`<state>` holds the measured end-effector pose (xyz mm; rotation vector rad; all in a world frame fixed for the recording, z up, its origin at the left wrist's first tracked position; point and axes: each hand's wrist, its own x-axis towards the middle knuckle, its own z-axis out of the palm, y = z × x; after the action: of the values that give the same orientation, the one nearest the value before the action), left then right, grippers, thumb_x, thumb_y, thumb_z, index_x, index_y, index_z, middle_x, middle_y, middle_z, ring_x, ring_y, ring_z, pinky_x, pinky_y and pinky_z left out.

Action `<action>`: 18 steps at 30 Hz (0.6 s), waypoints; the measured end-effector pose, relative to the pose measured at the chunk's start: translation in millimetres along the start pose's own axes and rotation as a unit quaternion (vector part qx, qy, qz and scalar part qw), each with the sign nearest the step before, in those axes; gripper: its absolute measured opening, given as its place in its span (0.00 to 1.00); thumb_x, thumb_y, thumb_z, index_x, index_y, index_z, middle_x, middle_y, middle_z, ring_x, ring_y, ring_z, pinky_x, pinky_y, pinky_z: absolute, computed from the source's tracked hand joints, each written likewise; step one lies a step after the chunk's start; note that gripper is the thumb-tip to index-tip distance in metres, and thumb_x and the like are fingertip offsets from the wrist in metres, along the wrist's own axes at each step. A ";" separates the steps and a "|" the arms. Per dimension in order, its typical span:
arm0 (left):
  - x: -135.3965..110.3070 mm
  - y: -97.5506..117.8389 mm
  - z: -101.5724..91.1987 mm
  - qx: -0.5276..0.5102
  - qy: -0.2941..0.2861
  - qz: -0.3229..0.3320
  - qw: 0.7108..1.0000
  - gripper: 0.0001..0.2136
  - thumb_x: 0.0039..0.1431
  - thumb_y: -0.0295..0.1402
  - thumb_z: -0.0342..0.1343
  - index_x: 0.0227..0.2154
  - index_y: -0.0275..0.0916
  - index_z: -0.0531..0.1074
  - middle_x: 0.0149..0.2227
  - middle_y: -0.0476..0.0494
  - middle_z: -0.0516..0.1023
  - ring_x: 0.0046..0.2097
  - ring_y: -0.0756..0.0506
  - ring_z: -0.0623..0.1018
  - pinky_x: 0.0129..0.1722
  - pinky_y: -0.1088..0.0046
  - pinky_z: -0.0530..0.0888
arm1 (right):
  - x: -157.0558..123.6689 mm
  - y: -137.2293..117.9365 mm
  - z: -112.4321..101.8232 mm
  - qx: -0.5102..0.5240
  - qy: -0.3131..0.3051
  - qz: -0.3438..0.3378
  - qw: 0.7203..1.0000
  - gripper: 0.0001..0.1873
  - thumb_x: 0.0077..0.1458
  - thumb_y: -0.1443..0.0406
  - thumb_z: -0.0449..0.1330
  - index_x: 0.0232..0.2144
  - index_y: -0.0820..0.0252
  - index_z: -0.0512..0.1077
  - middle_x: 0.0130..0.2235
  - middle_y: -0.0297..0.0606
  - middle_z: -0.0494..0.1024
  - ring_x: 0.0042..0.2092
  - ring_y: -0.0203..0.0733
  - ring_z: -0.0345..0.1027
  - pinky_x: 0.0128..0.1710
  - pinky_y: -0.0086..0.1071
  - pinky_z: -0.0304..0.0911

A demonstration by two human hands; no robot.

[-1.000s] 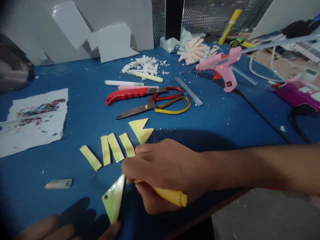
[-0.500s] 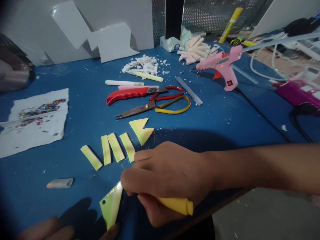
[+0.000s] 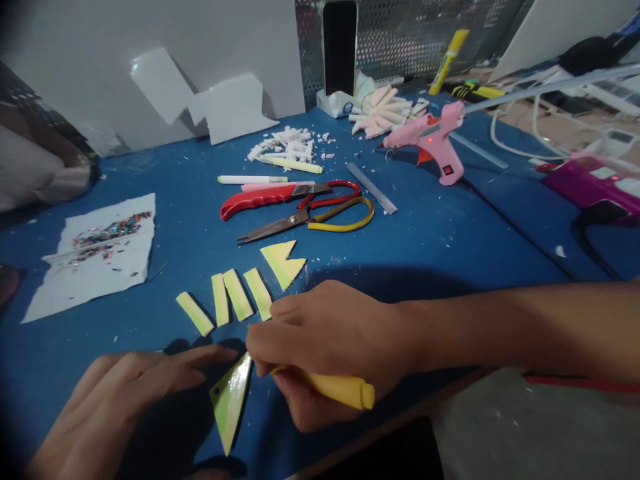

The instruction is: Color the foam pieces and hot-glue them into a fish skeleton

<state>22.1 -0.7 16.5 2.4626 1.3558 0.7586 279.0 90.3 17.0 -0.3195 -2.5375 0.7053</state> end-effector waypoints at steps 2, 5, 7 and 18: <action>1.5 2.5 0.8 0.004 -0.016 -0.009 1.000 0.24 0.56 0.50 0.62 0.51 0.45 0.65 0.51 0.47 0.78 0.44 0.42 0.75 0.42 0.61 0.67 | 1.2 -0.8 0.4 -0.022 -0.006 0.001 1.000 0.09 0.50 0.71 0.52 0.37 0.58 0.62 0.27 0.28 0.65 0.28 0.33 0.54 0.25 0.29 0.48; 3.4 2.4 0.7 0.020 -0.041 -0.017 0.999 0.28 0.54 0.53 0.63 0.52 0.45 0.65 0.47 0.48 0.79 0.41 0.43 0.76 0.38 0.63 0.70 | 2.5 -1.6 0.5 -0.044 -0.021 0.000 0.999 0.09 0.51 0.71 0.51 0.37 0.59 0.62 0.28 0.29 0.66 0.29 0.34 0.56 0.25 0.30 0.47; 5.2 0.9 -0.1 0.021 -0.047 -0.007 0.999 0.29 0.53 0.54 0.63 0.53 0.45 0.65 0.44 0.48 0.79 0.38 0.44 0.77 0.34 0.64 0.71 | 2.6 -2.2 0.4 -0.039 -0.036 -0.008 0.999 0.10 0.51 0.72 0.50 0.37 0.59 0.62 0.29 0.30 0.68 0.30 0.35 0.57 0.25 0.30 0.47; 6.3 1.6 -1.6 0.012 -0.063 -0.052 0.997 0.29 0.52 0.53 0.63 0.54 0.49 0.65 0.40 0.48 0.78 0.37 0.44 0.76 0.32 0.64 0.74 | 1.2 -2.9 0.4 -0.033 -0.049 -0.007 0.998 0.09 0.52 0.70 0.52 0.37 0.58 0.62 0.28 0.29 0.68 0.30 0.36 0.57 0.26 0.31 0.48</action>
<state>25.2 3.6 20.6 2.3912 1.4419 0.5552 277.6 88.0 18.7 -0.2972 -2.6566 0.6479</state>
